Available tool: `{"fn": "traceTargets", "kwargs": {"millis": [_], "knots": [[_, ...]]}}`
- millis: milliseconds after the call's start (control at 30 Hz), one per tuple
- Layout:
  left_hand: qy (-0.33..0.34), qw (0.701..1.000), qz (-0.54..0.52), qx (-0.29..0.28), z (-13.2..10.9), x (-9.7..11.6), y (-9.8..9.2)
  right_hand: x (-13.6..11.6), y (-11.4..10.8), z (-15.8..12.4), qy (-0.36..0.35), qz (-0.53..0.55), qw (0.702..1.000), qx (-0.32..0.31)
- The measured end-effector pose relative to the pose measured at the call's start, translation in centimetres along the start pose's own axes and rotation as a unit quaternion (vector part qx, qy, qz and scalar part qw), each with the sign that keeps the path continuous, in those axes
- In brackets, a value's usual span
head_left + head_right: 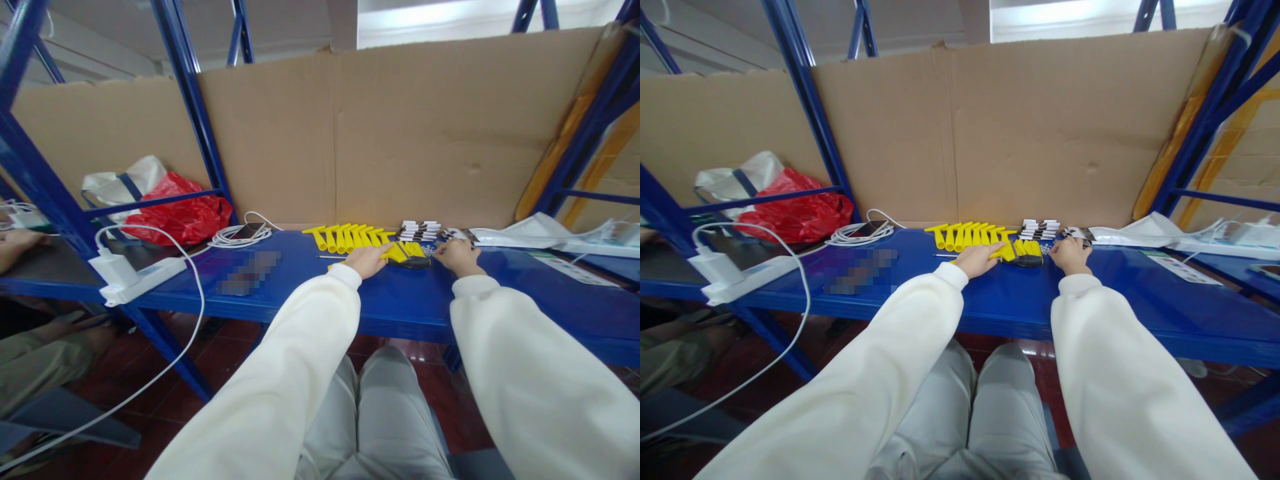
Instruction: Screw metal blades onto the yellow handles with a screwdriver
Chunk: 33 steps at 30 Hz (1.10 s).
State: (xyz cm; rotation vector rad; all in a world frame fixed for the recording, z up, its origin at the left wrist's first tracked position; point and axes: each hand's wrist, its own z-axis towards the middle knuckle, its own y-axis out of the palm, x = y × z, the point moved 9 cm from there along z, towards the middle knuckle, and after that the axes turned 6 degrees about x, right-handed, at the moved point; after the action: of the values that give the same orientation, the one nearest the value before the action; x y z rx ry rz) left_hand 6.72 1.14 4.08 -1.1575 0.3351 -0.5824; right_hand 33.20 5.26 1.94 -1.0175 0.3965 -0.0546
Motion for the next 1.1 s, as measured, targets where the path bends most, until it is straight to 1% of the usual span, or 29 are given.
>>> {"fn": "traceTargets", "kwargs": {"millis": [267, 500, 633, 767, 833, 933, 1033, 1100], "knots": [[0.003, 1.000, 0.001, 0.005, 0.1, 0.0, 0.0, 0.5, 1.2, 1.2, -0.015, -0.001, 1.000, 0.006], [0.005, 1.000, 0.001, -0.002, 0.0, 0.0, 0.0, 0.8, 2.6, 1.4, -0.013, -0.061, 0.997, -0.050], [0.002, 1.000, -0.001, 0.005, 0.0, 0.0, -0.1, 0.4, 2.6, 1.3, -0.023, -0.063, 0.996, -0.055], [0.005, 1.000, -0.004, 0.012, 0.1, 0.0, -0.1, 0.4, 2.7, 1.1, -0.014, -0.053, 0.996, -0.067], [0.006, 1.000, -0.006, 0.012, 0.1, 0.0, -0.1, 0.2, 2.4, 1.1, -0.019, -0.037, 0.998, -0.053], [0.006, 1.000, -0.012, 0.012, 0.2, 0.0, -0.1, -0.5, 1.5, 1.1, -0.030, -0.006, 0.999, -0.015], [-0.002, 0.999, -0.036, 0.027, 0.6, -0.4, -0.5, -2.0, 0.4, 0.9, -0.037, 0.036, 0.998, 0.020], [-0.013, 0.996, -0.072, 0.049, 1.0, -0.8, -1.0, -3.4, -0.1, 0.7, -0.047, 0.065, 0.996, 0.028]]}}
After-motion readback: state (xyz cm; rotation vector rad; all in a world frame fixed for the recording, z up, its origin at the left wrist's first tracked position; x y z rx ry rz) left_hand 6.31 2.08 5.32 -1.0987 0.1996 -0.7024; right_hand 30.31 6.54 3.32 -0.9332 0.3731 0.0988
